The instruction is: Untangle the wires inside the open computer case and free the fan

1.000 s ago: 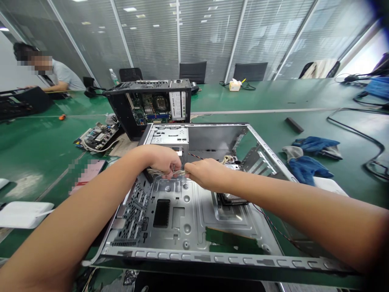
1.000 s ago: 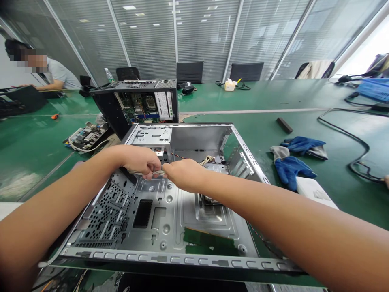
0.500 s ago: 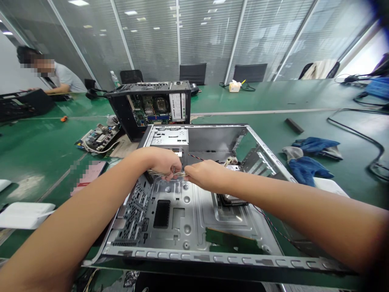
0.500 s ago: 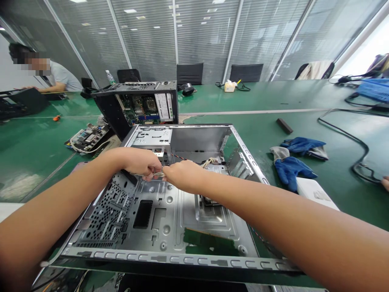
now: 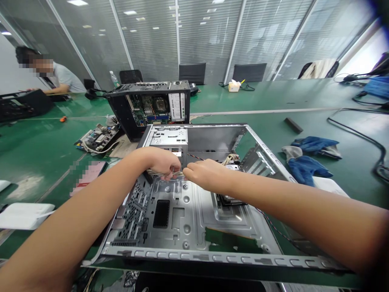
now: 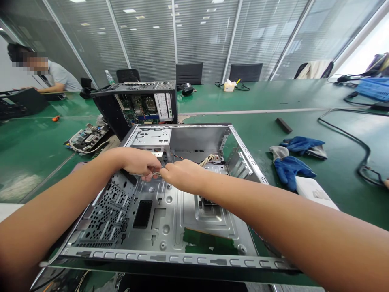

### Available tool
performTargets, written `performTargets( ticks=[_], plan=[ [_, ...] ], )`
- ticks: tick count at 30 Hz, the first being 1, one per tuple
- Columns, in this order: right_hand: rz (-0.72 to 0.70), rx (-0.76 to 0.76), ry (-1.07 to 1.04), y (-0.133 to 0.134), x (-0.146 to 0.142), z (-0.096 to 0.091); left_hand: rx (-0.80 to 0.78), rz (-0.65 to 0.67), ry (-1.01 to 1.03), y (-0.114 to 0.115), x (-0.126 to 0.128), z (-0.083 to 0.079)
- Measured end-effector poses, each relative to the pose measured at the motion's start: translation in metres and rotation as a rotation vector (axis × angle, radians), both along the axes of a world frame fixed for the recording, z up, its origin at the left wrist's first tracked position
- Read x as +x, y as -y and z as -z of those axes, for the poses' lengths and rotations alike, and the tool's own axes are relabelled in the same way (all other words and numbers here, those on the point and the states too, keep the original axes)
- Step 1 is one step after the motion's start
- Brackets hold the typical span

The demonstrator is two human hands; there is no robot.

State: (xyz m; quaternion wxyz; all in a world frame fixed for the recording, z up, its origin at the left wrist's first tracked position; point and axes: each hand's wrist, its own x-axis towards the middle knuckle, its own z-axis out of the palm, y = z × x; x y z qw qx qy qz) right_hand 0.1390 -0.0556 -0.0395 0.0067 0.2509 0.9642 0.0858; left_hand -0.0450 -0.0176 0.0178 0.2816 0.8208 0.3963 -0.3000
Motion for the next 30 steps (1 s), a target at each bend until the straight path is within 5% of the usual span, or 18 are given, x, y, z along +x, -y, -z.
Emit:
performTargets(
  ticks=[9, 18, 30],
  plan=[
    [0.03, -0.074, -0.019, 0.001, -0.002, -0.004, 0.065, 0.054, -0.013, 0.001, 0.0, -0.001],
    [0.215, -0.415, -0.153, -0.001, -0.005, -0.01, 0.044, 0.032, 0.017, 0.001, -0.002, -0.001],
    [0.003, -0.083, 0.023, -0.002, 0.0, -0.001, 0.063, 0.093, 0.0, -0.001, 0.001, -0.001]
  ],
)
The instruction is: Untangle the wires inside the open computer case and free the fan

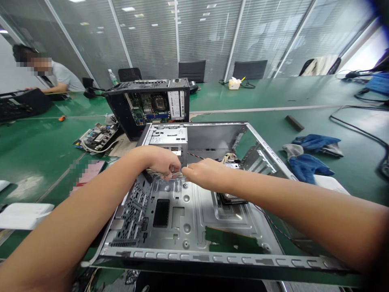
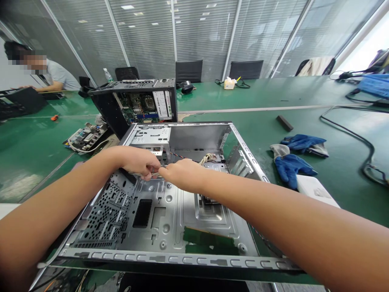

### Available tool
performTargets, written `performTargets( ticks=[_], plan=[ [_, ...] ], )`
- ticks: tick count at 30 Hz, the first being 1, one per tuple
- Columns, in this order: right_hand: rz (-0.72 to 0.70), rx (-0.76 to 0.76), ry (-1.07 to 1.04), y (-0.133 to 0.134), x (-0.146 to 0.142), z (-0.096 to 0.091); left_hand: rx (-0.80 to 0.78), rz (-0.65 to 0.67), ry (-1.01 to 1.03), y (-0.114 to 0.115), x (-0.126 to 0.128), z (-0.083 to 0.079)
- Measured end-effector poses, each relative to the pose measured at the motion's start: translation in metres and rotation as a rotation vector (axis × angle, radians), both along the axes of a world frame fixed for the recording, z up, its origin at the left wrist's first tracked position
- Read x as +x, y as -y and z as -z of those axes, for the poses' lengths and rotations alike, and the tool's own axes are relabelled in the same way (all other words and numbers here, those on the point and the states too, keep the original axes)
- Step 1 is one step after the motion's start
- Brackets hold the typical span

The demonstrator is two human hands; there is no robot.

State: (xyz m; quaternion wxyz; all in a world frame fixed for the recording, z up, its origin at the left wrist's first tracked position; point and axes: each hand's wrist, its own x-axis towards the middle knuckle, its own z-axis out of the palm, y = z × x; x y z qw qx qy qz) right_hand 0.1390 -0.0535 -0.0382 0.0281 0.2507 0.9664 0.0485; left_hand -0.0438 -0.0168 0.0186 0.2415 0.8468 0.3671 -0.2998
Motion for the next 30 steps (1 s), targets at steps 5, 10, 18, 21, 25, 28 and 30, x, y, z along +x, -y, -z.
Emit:
performTargets(
  ticks=[5, 10, 18, 21, 25, 28, 30],
  plan=[
    [-0.004, -0.01, -0.011, 0.0, -0.001, 0.0, -0.038, -0.006, 0.029, -0.004, -0.002, 0.002],
    [0.062, -0.071, -0.061, 0.002, -0.004, 0.001, -0.043, -0.002, 0.024, -0.004, -0.002, 0.002],
    [0.181, -0.373, -0.194, 0.003, -0.006, -0.007, -0.036, -0.014, 0.04, -0.002, -0.002, 0.0],
    [0.196, -0.447, -0.217, 0.001, -0.006, -0.008, -0.054, -0.026, 0.049, -0.002, -0.004, 0.001],
    [0.2, -0.433, -0.193, 0.0, -0.005, -0.008, -0.091, -0.036, 0.05, -0.006, -0.007, 0.004],
    [0.158, -0.417, -0.17, 0.001, -0.004, -0.01, -0.115, -0.034, 0.054, -0.008, -0.01, 0.006],
    [0.13, -0.394, -0.148, 0.001, -0.004, -0.012, -0.119, -0.04, 0.055, -0.009, -0.011, 0.007]
  ],
)
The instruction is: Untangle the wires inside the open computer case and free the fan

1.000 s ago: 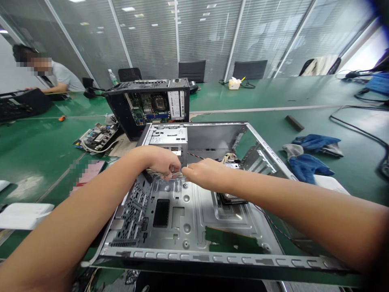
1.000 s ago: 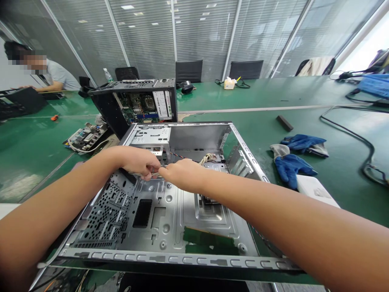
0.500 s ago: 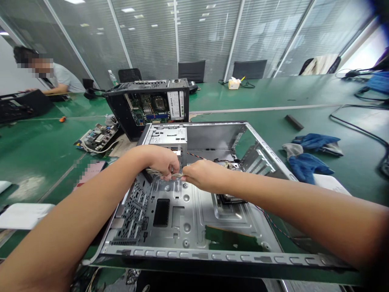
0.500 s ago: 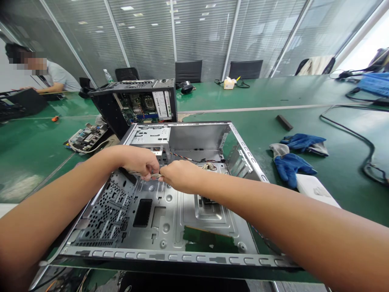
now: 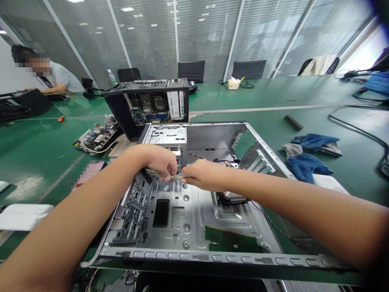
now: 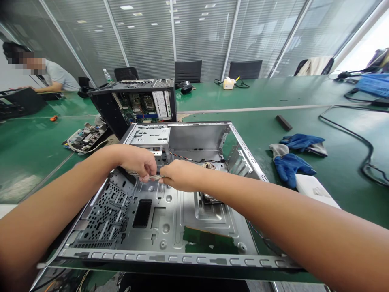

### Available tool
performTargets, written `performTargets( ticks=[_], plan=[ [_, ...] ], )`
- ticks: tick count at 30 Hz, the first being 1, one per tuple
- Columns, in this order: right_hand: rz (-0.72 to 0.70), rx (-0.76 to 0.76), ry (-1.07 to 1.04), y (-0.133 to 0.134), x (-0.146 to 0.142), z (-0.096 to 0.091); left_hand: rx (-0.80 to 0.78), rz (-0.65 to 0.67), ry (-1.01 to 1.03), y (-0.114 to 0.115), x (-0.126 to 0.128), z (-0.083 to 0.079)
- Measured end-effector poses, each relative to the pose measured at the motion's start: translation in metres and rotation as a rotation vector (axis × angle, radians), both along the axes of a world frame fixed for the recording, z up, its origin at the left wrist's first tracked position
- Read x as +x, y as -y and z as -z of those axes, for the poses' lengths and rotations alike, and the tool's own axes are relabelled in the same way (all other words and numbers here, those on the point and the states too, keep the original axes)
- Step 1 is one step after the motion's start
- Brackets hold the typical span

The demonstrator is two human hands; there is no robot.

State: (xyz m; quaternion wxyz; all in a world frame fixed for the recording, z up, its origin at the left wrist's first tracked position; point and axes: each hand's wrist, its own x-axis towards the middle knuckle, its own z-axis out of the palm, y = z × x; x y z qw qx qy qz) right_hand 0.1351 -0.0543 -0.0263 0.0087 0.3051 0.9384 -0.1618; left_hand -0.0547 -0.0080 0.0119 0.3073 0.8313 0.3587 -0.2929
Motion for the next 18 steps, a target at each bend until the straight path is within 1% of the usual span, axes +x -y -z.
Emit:
performTargets(
  ticks=[4, 11, 14, 18],
  plan=[
    [-0.038, 0.048, 0.038, -0.0009, 0.0006, -0.0014, 0.004, 0.0, -0.016, 0.0008, 0.0007, -0.0019],
    [-0.046, 0.085, 0.046, -0.0016, 0.0, -0.0002, 0.002, 0.003, -0.034, 0.0004, 0.0033, -0.0034],
    [-0.012, 0.056, 0.043, -0.0012, -0.0002, 0.0015, 0.015, 0.026, -0.041, 0.0008, 0.0047, -0.0039],
    [0.028, -0.028, 0.012, -0.0009, -0.0005, 0.0032, 0.039, 0.049, -0.05, 0.0027, 0.0075, -0.0057]
  ],
)
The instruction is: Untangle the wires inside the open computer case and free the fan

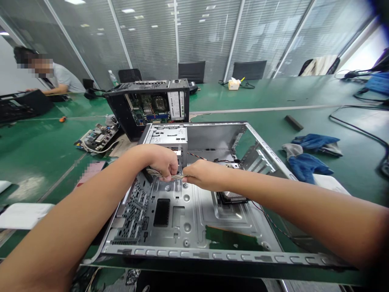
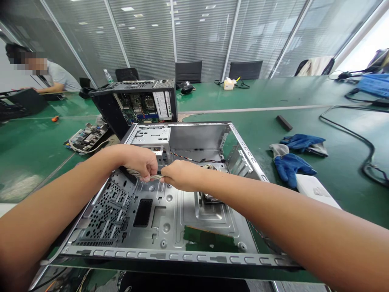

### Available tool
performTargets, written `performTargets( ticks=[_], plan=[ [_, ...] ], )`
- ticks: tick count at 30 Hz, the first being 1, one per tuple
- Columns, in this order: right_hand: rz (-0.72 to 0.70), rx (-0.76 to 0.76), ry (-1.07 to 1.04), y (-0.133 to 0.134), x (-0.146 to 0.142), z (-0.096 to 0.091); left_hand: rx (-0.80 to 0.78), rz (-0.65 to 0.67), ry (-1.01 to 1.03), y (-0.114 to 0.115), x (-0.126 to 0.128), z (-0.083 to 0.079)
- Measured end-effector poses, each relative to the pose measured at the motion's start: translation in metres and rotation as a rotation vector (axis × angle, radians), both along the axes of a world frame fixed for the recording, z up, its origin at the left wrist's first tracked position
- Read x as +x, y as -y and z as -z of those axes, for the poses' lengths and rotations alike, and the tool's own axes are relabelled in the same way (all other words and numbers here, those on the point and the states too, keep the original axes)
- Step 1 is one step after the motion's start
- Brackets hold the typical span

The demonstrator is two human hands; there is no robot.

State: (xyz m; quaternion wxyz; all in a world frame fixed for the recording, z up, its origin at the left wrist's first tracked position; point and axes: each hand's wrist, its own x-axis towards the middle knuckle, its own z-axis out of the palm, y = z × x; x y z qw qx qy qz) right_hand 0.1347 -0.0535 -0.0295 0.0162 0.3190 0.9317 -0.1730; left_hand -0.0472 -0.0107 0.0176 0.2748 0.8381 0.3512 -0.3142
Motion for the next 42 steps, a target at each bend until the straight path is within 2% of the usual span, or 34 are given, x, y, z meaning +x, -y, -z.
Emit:
performTargets(
  ticks=[9, 20, 38, 42],
  plan=[
    [0.07, -0.172, -0.126, -0.0032, -0.0015, -0.0005, 0.048, 0.012, 0.031, 0.0025, 0.0002, -0.0012],
    [0.062, -0.102, -0.07, -0.003, 0.0001, -0.0011, 0.084, -0.01, 0.006, 0.0013, 0.0006, 0.0015],
    [0.049, -0.078, -0.014, -0.0017, 0.0003, -0.0013, 0.254, 0.071, -0.022, 0.0065, 0.0082, -0.0003],
    [0.031, -0.068, 0.017, -0.0017, -0.001, -0.0019, 0.247, 0.053, -0.031, 0.0067, 0.0083, 0.0011]
  ],
)
